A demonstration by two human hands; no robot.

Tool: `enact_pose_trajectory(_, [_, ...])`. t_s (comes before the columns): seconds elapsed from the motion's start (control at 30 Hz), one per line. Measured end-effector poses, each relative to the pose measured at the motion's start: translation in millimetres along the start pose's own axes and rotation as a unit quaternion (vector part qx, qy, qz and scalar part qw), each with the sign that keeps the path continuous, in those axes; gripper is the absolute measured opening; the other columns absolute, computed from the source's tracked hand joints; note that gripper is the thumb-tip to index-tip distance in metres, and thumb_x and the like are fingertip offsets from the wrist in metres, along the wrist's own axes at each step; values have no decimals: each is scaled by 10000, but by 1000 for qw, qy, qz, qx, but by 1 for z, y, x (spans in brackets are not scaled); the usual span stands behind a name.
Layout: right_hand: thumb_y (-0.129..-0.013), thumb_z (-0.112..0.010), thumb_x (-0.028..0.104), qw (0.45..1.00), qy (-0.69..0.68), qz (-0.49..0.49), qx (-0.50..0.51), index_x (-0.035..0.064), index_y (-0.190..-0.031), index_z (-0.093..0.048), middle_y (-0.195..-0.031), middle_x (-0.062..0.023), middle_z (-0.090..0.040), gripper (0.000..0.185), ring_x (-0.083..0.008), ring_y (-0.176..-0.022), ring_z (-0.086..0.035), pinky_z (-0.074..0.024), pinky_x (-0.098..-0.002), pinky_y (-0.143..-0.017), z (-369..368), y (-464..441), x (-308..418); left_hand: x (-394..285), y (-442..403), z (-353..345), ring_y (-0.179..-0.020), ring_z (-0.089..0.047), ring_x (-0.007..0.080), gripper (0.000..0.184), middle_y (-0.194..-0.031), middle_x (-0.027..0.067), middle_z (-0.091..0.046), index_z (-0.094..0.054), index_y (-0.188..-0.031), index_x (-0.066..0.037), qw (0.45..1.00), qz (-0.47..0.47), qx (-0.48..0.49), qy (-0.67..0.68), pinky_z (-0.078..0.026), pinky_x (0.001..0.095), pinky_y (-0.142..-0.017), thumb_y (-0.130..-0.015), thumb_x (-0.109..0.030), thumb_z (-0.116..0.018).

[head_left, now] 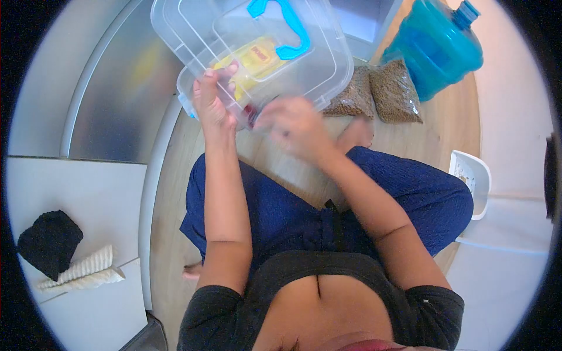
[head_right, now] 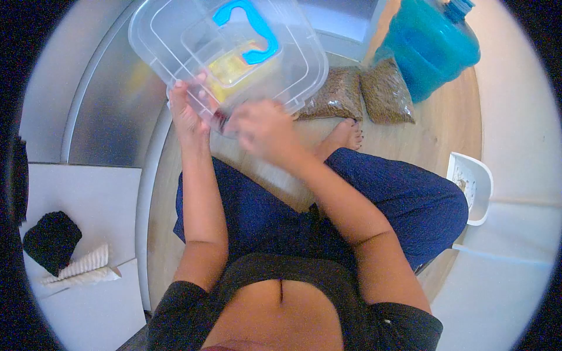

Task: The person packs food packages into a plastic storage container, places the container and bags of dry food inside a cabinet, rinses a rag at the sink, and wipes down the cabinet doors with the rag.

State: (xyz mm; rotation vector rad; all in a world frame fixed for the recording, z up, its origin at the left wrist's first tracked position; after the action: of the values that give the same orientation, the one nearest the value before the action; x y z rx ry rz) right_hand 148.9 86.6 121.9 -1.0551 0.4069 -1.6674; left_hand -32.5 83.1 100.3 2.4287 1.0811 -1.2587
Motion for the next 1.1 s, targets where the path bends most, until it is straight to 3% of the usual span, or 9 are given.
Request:
enact_pose_trajectory(0.13, [-613, -628, 61, 995, -11, 71, 67, 128, -833, -630, -958, -8, -590, 230, -201, -888, -551, -451, -352, -795, -24, 8, 29, 14, -7, 22, -784, -640, 160, 288, -797, 86, -653, -536, -949, -76, 998, 35, -11, 40, -479, 185, -549, -769, -250, -679])
enact_pose_trajectory(0.23, [-653, -592, 87, 993, 49, 81, 71, 125, -747, -610, -922, -19, -587, 104, -196, -852, -544, -461, -328, -760, -11, 8, 8, 14, -8, 34, -641, -573, 119, 484, -869, 75, -606, -545, -1038, -12, 997, 49, 5, 63, -500, 237, -567, -736, -361, -693])
enact_pose_trajectory(0.43, [-668, -587, 67, 958, 227, -163, -63, 117, -806, -661, -928, -68, -599, 165, -269, -879, -548, -447, -369, -789, 87, -2, -93, -3, -3, 56, -636, -593, 115, 366, -858, 94, -642, -553, -1025, -29, 997, 24, -16, 78, -507, 220, -520, -765, -255, -678])
enact_pose_trajectory(0.6, [-688, -572, 41, 959, 122, -177, -185, 96, -878, -660, -928, -92, -605, 216, -279, -913, -551, -440, -363, -819, 98, -3, -94, 2, 0, 52, -615, -581, 106, 377, -843, 88, -644, -551, -1045, -20, 997, 22, 0, 73, -516, 251, -534, -768, -241, -676])
enact_pose_trajectory(0.77, [-674, -559, 20, 996, 78, -50, -11, 114, -902, -649, -938, -69, -615, 262, -256, -930, -557, -436, -371, -827, 29, 1, -53, 0, -1, 38, -580, -568, 116, 364, -805, 104, -643, -554, -1027, -12, 995, 21, 4, 97, -506, 245, -513, -767, -235, -676])
enact_pose_trajectory(0.83, [-645, -556, 18, 987, -77, -8, 139, 96, -885, -651, -944, -68, -610, 270, -258, -944, -554, -419, -363, -857, -10, 15, -23, 0, -2, 34, -572, -567, 122, 356, -800, 113, -642, -556, -1016, -9, 993, 27, 6, 113, -504, 241, -509, -768, -235, -676])
enact_pose_trajectory(0.9, [-644, -562, 42, 916, -189, 20, 353, 96, -864, -654, -893, -72, -599, 244, -265, -918, -559, -432, -371, -834, -45, 37, -1, -7, -4, 30, -564, -567, 134, 347, -818, 134, -639, -551, -1007, -8, 998, -18, 10, 59, -500, 230, -497, -771, -231, -674])
enact_pose_trajectory(1.03, [-635, -568, 58, 854, -199, -74, 475, 96, -847, -660, -869, -84, -589, 235, -272, -900, -564, -444, -372, -805, -58, 66, -17, -12, -3, 25, -554, -563, 136, 339, -833, 139, -639, -549, -998, -10, 997, -21, 8, 79, -496, 232, -483, -771, -227, -674])
enact_pose_trajectory(1.1, [-627, -572, 67, 871, -42, -129, 473, 95, -839, -666, -875, -93, -592, 234, -281, -899, -567, -454, -362, -794, -41, 67, -52, -14, -1, 26, -561, -563, 136, 333, -811, 120, -634, -550, -983, -13, 996, -8, -5, 94, -494, 230, -475, -766, -231, -678])
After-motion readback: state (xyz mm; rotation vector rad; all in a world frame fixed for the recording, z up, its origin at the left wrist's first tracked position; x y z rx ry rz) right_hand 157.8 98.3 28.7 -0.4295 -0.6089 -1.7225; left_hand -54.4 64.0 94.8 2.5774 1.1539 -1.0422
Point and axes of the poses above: each hand's wrist, its own y-axis away from the middle knuckle, its own z-axis out of the back of the hand, x = y × z, the point moved 7 cm from there along -y, towards the middle knuckle
